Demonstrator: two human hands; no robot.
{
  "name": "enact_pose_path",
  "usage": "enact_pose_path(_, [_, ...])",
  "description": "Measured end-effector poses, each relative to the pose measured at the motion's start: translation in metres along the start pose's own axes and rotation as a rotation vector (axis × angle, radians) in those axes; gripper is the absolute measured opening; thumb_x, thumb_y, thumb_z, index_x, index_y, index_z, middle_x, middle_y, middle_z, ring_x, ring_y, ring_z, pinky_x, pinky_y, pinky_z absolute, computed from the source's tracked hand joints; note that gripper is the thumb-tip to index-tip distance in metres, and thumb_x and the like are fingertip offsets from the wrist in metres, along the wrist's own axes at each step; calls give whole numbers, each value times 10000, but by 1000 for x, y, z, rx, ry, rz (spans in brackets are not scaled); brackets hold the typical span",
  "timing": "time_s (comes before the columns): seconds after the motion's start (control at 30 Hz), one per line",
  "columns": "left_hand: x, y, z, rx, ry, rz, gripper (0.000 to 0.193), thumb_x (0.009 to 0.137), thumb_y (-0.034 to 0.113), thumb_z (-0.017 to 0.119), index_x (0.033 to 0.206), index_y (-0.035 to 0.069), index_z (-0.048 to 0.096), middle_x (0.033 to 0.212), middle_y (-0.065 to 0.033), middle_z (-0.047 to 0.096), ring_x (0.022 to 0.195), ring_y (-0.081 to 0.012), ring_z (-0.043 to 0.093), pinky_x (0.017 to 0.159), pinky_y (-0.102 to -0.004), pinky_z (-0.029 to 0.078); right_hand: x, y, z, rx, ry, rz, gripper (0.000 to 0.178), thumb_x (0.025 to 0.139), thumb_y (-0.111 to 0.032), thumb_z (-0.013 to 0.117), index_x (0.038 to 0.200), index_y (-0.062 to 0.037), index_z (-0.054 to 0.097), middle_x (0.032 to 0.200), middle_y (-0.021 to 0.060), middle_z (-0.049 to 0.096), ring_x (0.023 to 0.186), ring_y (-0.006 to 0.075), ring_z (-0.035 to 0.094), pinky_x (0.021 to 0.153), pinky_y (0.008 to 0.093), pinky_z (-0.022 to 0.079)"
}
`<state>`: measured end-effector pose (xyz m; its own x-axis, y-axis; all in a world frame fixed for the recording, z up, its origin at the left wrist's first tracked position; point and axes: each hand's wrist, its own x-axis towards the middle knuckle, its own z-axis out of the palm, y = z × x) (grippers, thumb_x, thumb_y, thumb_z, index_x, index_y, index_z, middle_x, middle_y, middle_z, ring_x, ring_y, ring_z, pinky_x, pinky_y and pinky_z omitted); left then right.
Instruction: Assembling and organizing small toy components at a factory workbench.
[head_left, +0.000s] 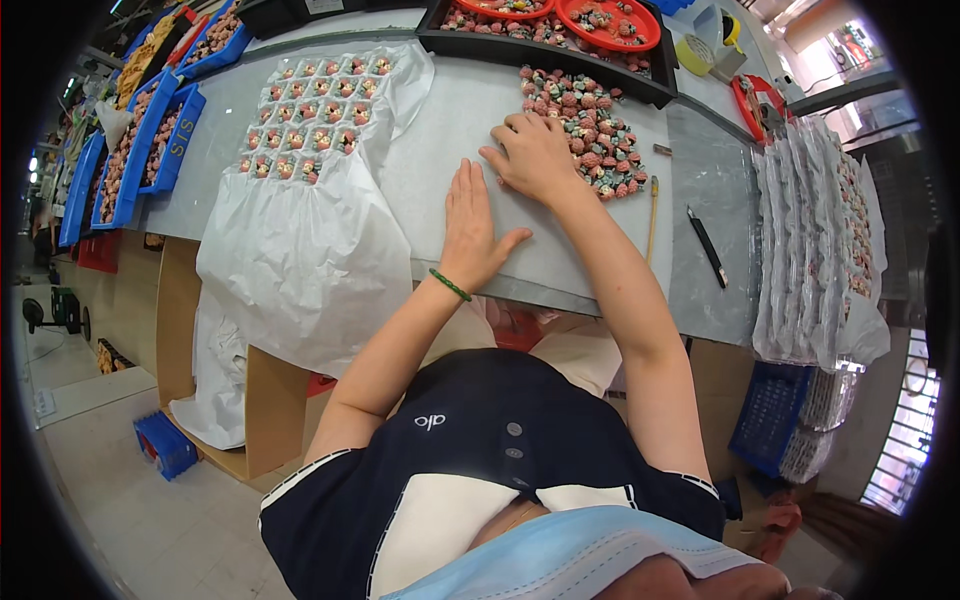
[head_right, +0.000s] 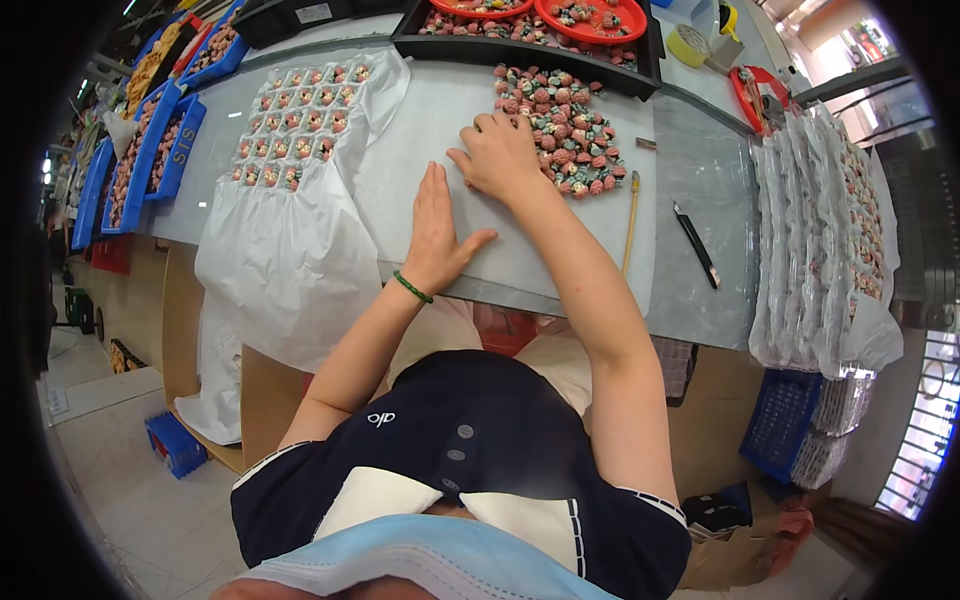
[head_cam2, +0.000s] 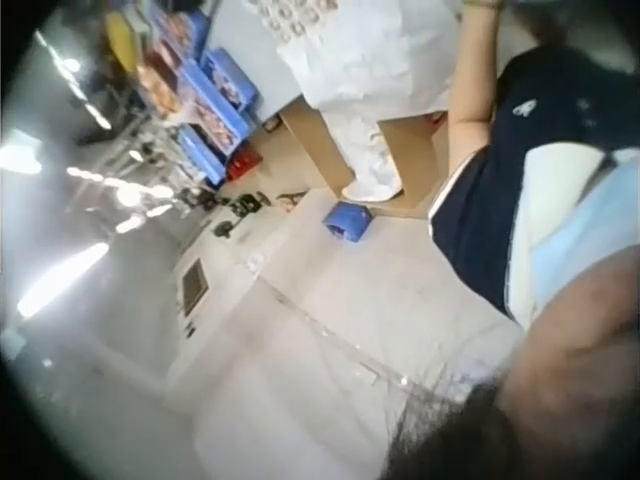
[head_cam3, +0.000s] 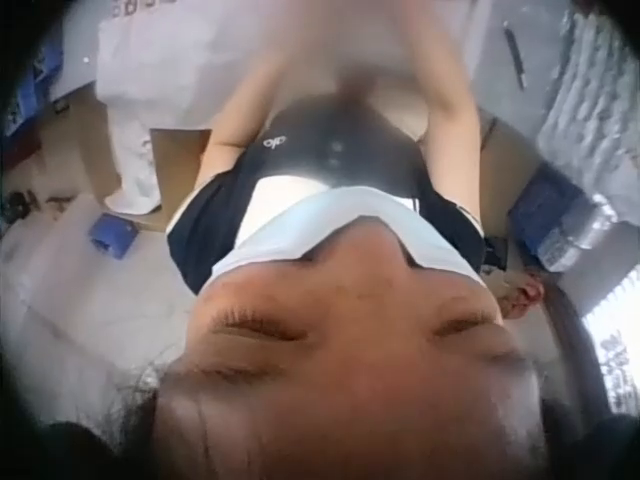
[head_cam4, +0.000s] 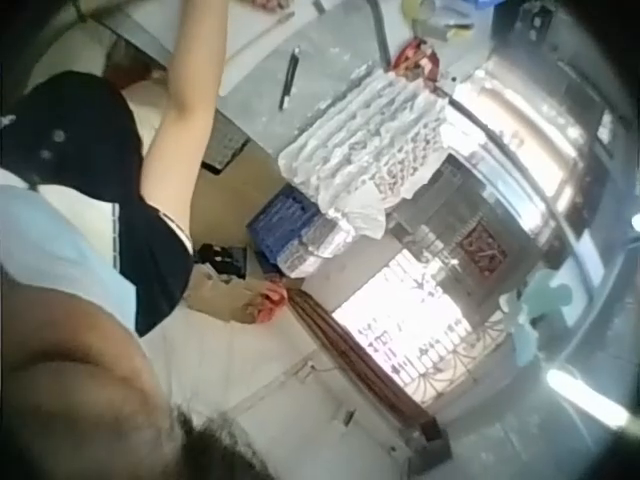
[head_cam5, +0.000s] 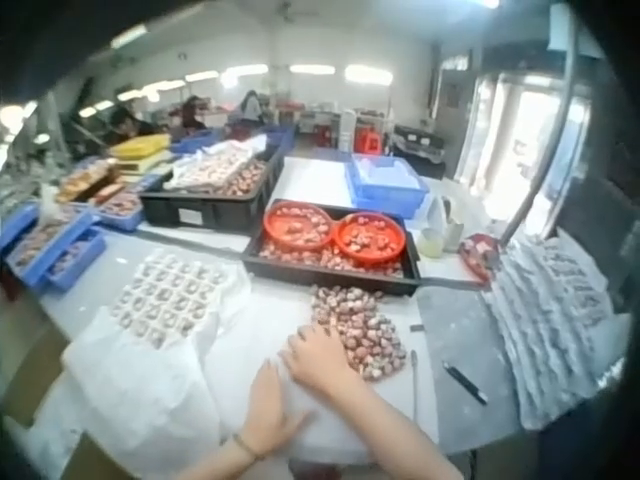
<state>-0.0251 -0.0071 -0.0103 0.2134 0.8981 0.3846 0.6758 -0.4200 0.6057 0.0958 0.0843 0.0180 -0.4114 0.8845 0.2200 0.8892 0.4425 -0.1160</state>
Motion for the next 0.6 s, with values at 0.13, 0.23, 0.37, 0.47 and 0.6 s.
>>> enact_pose_path(0.13, [8,-8,3,5,-3,11,930,641,268,706,1266,-126,141,1287,-308,227,1206,-409,238,997,-446,181,-14,11,-2,166,111,-107,226,782,-255,551,929,-94,609,987,78,566,982,224,491,846,347,358])
enact_pose_path(0.23, [7,-14,6,42,-5,33,927,647,289,699,1262,-129,147,1266,-289,277,1193,-403,261,989,-447,194,-20,22,-1,275,218,-197,195,794,-129,524,964,-68,597,991,97,575,1001,248,502,858,347,372])
enact_pose_path(0.37, [8,-21,4,77,-17,41,907,662,308,684,1255,-133,158,1233,-271,335,1176,-398,284,982,-451,202,-18,23,-4,601,215,-17,214,767,-45,532,975,-27,579,929,110,592,973,267,522,825,321,411])
enact_pose_path(0.47, [6,-19,4,91,-27,47,898,665,311,680,1252,-134,166,1222,-260,353,1172,-394,289,978,-453,205,-14,14,-2,615,205,-29,216,747,-65,562,960,-38,590,888,110,601,969,271,519,850,336,391])
enact_pose_path(0.6, [4,-16,6,36,-11,22,888,667,309,678,1248,-136,175,1213,-241,373,1172,-383,291,976,-452,204,-10,-4,5,315,213,-141,213,707,-101,614,913,-49,609,863,96,603,955,277,514,880,362,354])
